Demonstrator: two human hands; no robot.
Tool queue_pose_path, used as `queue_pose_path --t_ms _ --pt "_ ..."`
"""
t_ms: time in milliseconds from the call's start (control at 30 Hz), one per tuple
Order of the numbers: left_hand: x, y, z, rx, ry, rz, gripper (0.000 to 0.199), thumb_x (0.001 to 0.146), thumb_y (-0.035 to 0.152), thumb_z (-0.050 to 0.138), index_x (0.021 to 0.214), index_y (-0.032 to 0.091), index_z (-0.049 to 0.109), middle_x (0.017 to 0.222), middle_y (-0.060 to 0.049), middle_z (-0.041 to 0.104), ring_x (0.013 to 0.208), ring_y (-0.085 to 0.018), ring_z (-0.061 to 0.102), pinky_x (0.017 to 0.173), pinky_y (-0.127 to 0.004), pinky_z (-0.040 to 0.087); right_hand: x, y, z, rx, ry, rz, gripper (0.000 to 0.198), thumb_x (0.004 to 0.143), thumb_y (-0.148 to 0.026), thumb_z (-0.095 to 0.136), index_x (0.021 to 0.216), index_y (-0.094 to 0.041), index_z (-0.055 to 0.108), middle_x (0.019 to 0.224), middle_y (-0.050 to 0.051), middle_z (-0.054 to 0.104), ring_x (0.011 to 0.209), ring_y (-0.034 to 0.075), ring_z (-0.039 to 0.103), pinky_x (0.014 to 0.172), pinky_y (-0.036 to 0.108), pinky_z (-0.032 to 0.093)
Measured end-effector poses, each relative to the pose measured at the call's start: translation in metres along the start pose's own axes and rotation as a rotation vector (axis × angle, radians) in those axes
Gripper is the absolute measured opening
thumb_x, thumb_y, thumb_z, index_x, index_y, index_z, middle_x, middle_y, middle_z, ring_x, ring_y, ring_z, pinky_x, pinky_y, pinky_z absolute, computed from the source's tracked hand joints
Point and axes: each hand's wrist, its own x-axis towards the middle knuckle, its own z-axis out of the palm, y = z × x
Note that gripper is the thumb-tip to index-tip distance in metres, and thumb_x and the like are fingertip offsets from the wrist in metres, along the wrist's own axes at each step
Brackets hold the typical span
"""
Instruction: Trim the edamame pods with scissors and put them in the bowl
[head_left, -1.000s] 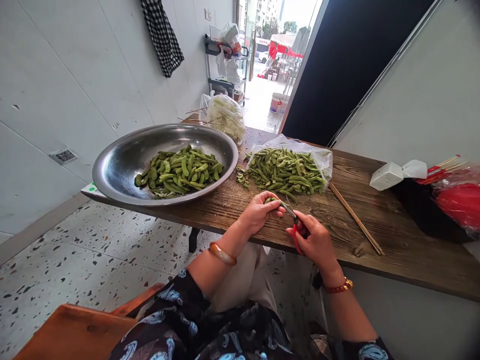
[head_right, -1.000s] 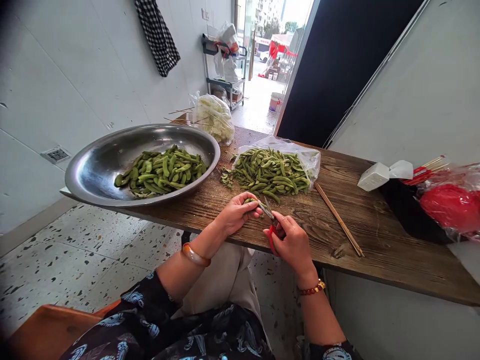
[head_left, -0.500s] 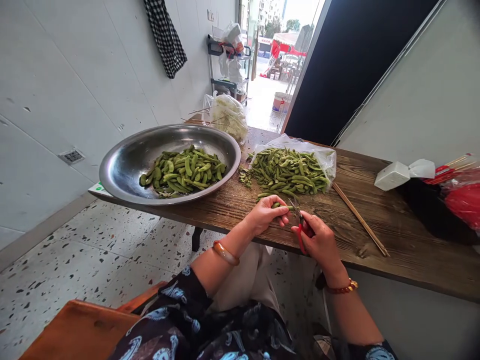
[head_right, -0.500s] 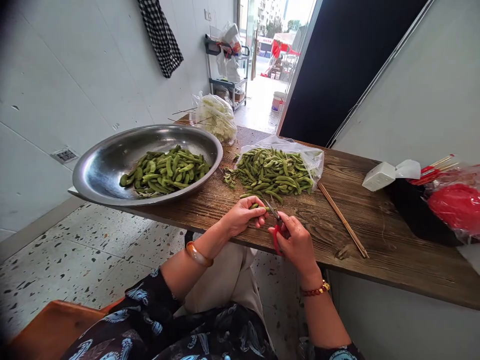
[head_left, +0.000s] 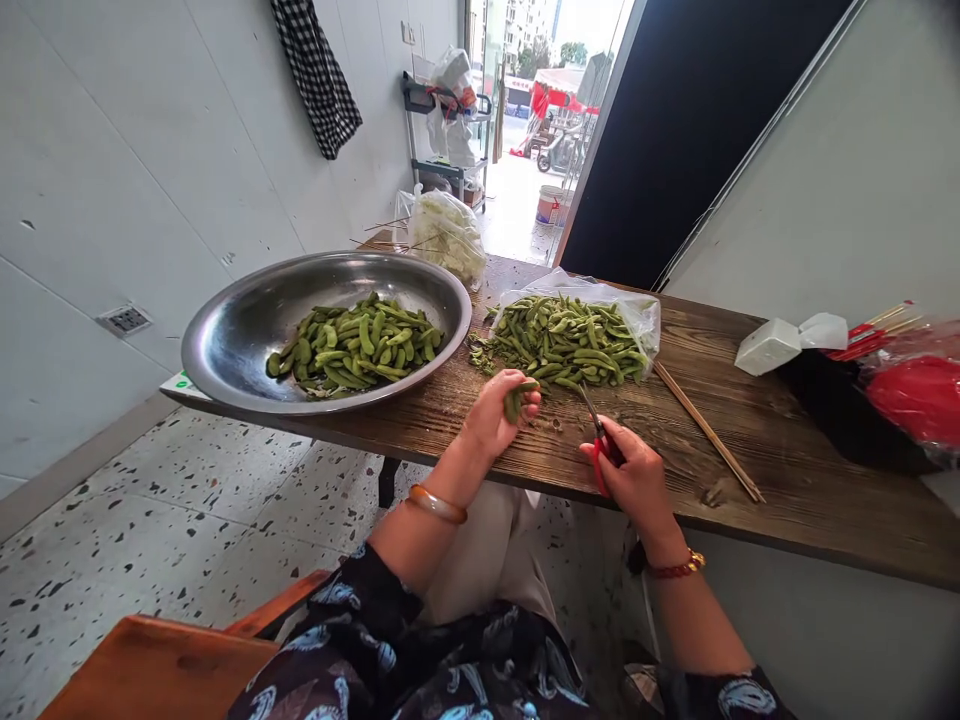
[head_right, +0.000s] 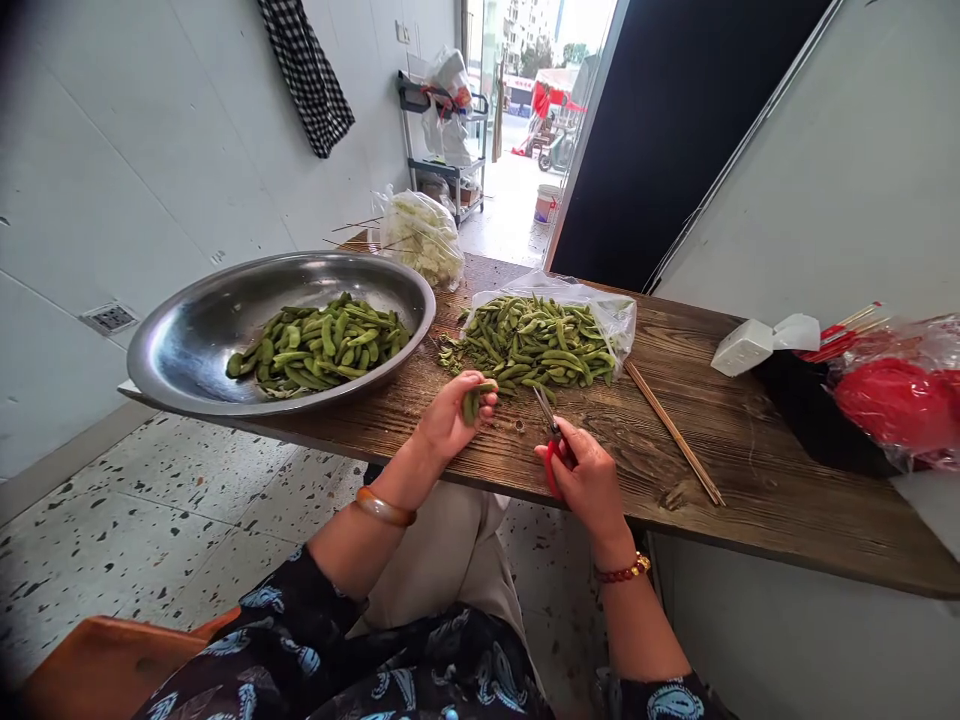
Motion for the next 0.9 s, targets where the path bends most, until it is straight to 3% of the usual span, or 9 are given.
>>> queue_pose_path --t_ms 100,233,300,400,467,567,667,733,900 --pt "0.005 0.014 -0.005 -0.035 0.066 0.023 0.017 0.072 0.023 0.064 0.075 0.016 0.049 0.068 0.001 0.059 0.059 -0.008 0.059 0.058 -0.021 0.051 0.001 -0.001 -0.001 -0.004 0.001 0.006 0.043 0.085 -0.043 0.06 0.121 -0.019 0.059 0.089 0.006 0.066 0.074 0.017 0.061 0.068 0.03 0.052" --pt "0.014 0.024 -0.009 0.221 0.016 0.134 0.021 0.072 0.026 0.065 0.073 0.019 0.046 0.051 0.01 0.037 0.04 -0.004 0.038 0.04 -0.015 0.031 0.001 -0.004 -0.002 -0.003 -0.004 0.013 0.044 0.084 -0.044 0.06 0.12 -0.019 0.06 0.09 0.006 0.066 0.072 0.016 0.061 0.068 0.029 0.051" --pt "0.019 0.024 -0.01 0.543 0.01 0.221 0.015 0.076 0.028 0.062 0.074 0.018 0.05 0.049 0.009 0.035 0.039 -0.005 0.033 0.041 -0.017 0.027 0.001 -0.005 -0.002 0.002 -0.005 0.013 0.044 0.084 -0.044 0.06 0.121 -0.019 0.059 0.088 0.005 0.066 0.07 0.016 0.06 0.067 0.029 0.051" --pt "0.023 0.022 -0.012 1.215 -0.001 0.373 0.007 0.076 0.022 0.061 0.071 0.016 0.061 0.056 0.003 0.051 0.055 -0.01 0.049 0.056 -0.022 0.04 0.002 -0.005 -0.002 0.004 0.003 0.01 0.043 0.085 -0.044 0.06 0.12 -0.02 0.06 0.085 0.004 0.065 0.068 0.016 0.059 0.066 0.029 0.051" --pt "0.024 0.019 -0.013 1.606 -0.014 0.4 0.003 0.073 0.019 0.063 0.073 0.017 0.066 0.071 -0.002 0.062 0.071 -0.015 0.057 0.069 -0.026 0.043 0.002 -0.004 -0.002 0.003 0.006 0.008 0.043 0.085 -0.044 0.06 0.12 -0.019 0.06 0.086 0.004 0.065 0.07 0.016 0.06 0.067 0.029 0.051" --pt "0.023 0.013 -0.015 1.913 -0.003 0.37 0.01 0.075 0.022 0.063 0.083 0.02 0.068 0.089 -0.006 0.067 0.086 -0.02 0.06 0.076 -0.029 0.044 0.002 -0.004 -0.002 0.0 -0.002 0.016 0.043 0.085 -0.043 0.059 0.121 -0.019 0.059 0.088 0.005 0.066 0.072 0.016 0.061 0.069 0.029 0.052" --pt "0.021 0.01 -0.016 1.966 0.01 0.388 0.012 0.078 0.022 0.059 0.087 0.02 0.067 0.095 -0.007 0.066 0.087 -0.021 0.06 0.076 -0.03 0.045 0.002 -0.005 -0.002 -0.004 -0.011 0.03 0.043 0.086 -0.043 0.058 0.122 -0.02 0.059 0.088 0.005 0.066 0.073 0.016 0.061 0.07 0.03 0.052" --pt "0.02 0.01 -0.016 1.877 0.026 0.426 0.009 0.077 0.02 0.06 0.085 0.019 0.066 0.092 -0.007 0.065 0.084 -0.02 0.059 0.076 -0.03 0.044 0.002 -0.005 -0.003 -0.006 -0.017 0.036 0.043 0.086 -0.043 0.057 0.122 -0.02 0.058 0.089 0.005 0.066 0.074 0.017 0.061 0.07 0.03 0.051" --pt "0.013 0.007 -0.01 1.272 0.004 0.459 0.006 0.071 0.021 0.067 0.073 0.016 0.062 0.072 0.0 0.059 0.072 -0.013 0.052 0.071 -0.024 0.041 0.002 -0.006 -0.003 0.006 -0.03 0.035 0.043 0.085 -0.043 0.059 0.122 -0.019 0.059 0.091 0.005 0.066 0.074 0.017 0.061 0.069 0.03 0.051"
